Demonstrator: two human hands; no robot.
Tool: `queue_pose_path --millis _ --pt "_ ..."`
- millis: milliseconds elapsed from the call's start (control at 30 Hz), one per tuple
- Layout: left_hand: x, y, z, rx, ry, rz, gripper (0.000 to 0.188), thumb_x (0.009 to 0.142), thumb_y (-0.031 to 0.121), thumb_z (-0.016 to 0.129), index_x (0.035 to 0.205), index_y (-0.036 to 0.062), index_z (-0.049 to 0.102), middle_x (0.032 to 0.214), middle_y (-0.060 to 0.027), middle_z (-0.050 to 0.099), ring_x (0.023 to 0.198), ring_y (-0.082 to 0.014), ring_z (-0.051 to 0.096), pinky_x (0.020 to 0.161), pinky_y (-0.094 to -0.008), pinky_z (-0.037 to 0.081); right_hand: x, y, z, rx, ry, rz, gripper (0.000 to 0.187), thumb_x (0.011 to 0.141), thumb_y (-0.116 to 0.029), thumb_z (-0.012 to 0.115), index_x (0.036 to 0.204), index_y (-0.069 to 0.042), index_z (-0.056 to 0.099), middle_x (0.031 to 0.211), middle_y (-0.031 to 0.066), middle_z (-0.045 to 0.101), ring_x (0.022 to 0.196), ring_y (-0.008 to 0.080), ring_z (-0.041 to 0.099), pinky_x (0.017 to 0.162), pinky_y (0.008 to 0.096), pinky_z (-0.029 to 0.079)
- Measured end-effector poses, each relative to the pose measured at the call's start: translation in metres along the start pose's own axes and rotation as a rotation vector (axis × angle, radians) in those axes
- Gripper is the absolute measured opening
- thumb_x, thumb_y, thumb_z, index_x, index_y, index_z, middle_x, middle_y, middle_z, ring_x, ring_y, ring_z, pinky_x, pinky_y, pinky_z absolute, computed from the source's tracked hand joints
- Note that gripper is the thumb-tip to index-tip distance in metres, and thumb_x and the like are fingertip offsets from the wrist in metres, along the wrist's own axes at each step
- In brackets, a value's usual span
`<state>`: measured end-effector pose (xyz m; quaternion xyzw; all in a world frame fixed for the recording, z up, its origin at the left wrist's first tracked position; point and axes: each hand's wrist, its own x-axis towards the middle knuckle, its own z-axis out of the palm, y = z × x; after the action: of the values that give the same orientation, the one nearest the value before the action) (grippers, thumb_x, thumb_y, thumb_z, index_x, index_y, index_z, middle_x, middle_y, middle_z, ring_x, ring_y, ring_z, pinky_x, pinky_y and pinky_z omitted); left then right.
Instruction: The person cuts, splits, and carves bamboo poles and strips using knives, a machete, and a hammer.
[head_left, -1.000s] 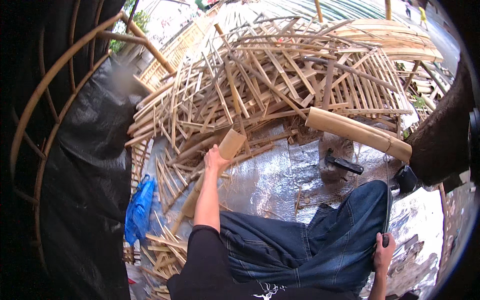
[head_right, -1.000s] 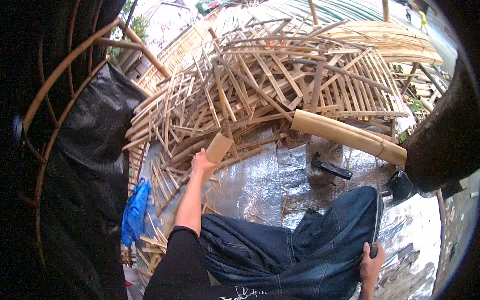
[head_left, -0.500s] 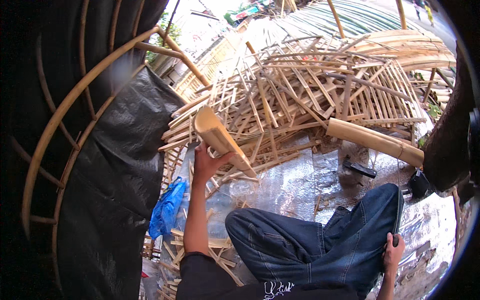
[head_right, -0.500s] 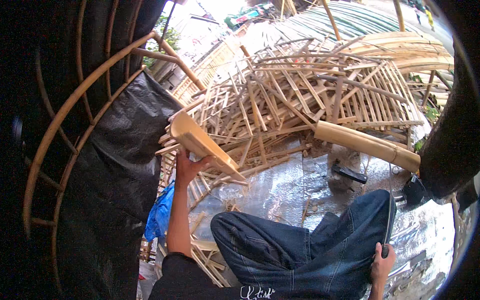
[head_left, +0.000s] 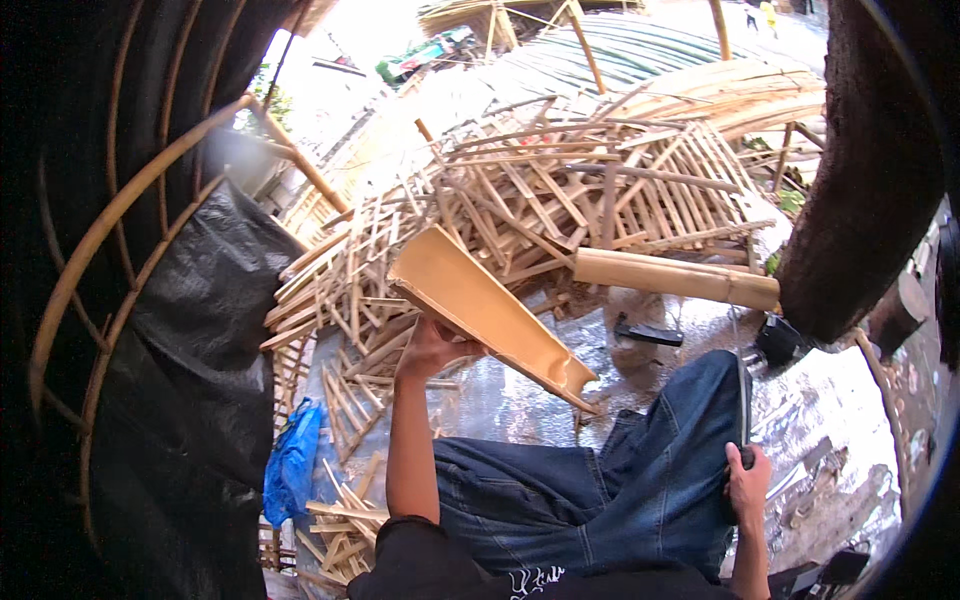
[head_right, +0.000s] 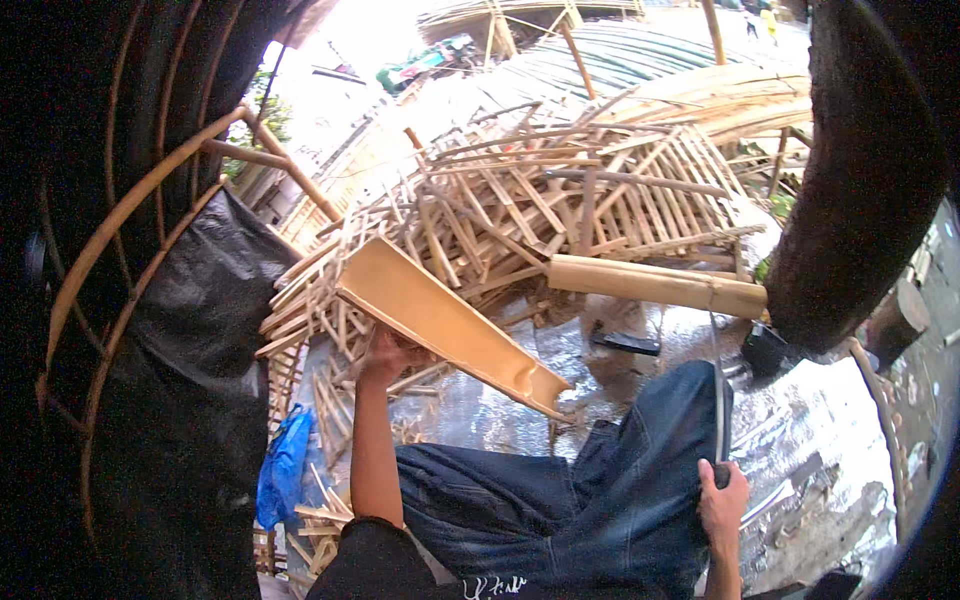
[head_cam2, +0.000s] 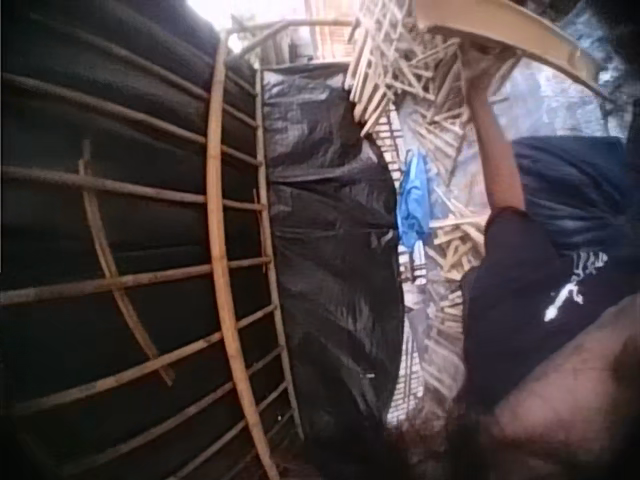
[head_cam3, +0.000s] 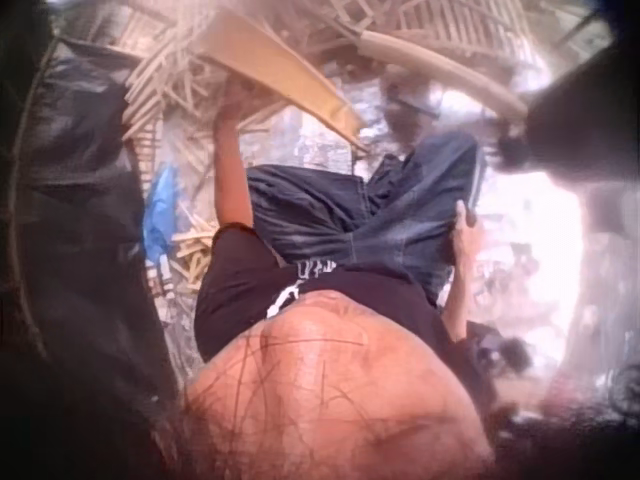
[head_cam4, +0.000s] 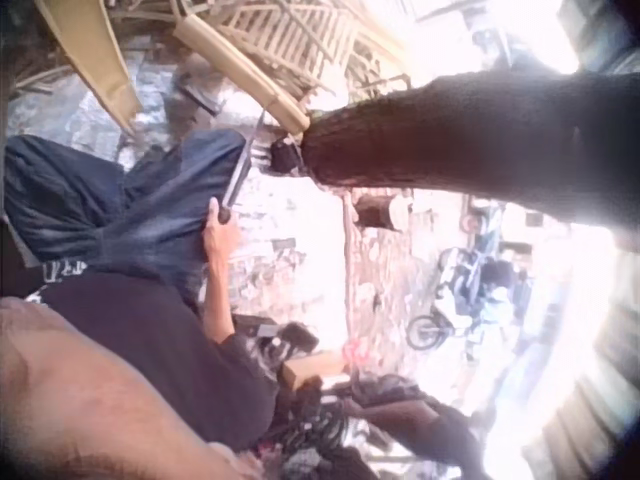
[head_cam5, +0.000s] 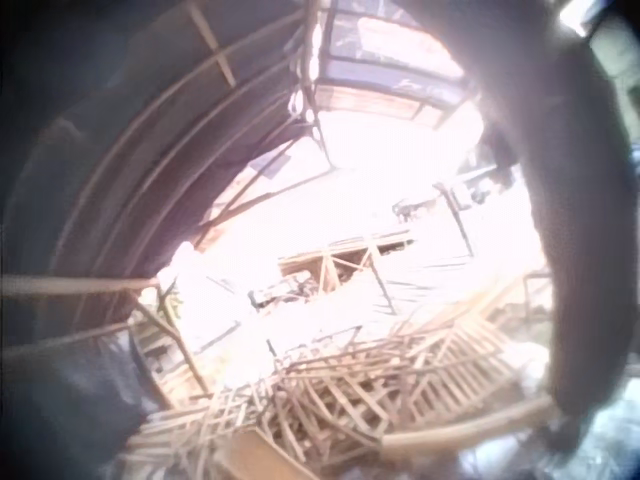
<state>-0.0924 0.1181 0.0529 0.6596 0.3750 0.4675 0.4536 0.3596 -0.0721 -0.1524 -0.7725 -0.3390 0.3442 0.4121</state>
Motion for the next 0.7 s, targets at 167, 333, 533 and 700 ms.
queue_pose_path --millis 167,333,533,700 --pt "0.005 -0.036 0.009 -0.175 -0.073 -0.153 0.059 0.065 -0.006 0.083 0.116 0.0028 0.055 0.102 -0.0073 0.067 0.095 -0.0174 0.066 0.08 -0.0363 0.058 -0.044 -0.087 -0.006 0.24 -0.17 0.032 0.03 0.088 -0.029 0.068 0.092 -0.001 0.057 0.063 0.0033 0.055 0.045 0.0112 0.051 0.04 0.0267 0.039" --pt "0.009 -0.028 0.03 -0.136 -0.152 -0.1 0.057 0.069 -0.003 0.082 0.119 0.0013 0.054 0.111 -0.0082 0.064 0.103 -0.0181 0.063 0.09 -0.032 0.053 -0.071 -0.168 -0.004 0.56 -0.573 -0.205 0.024 0.09 -0.022 0.066 0.097 -0.002 0.057 0.07 0.0014 0.055 0.055 0.0073 0.051 0.048 0.0215 0.039" --pt "-0.004 -0.026 0.077 -0.085 0.049 0.029 0.055 0.069 0.009 0.085 0.115 -0.0012 0.057 0.102 -0.0072 0.067 0.093 -0.0133 0.065 0.079 -0.0275 0.054 -0.087 -0.263 0.038 0.513 -0.757 -0.564 0.023 0.088 -0.021 0.068 0.093 -0.001 0.059 0.073 0.0028 0.059 0.065 0.0078 0.053 0.06 0.0228 0.043" --pt "-0.007 -0.019 0.102 0.017 0.264 0.141 0.033 0.072 0.009 0.079 0.099 0.001 0.063 0.092 -0.006 0.068 0.084 -0.0127 0.066 0.074 -0.0274 0.054 -0.097 -0.274 0.049 0.438 -0.813 -0.577 0.027 0.087 -0.025 0.069 0.09 0.0 0.06 0.066 0.002 0.058 0.059 0.0072 0.052 0.054 0.0242 0.042"
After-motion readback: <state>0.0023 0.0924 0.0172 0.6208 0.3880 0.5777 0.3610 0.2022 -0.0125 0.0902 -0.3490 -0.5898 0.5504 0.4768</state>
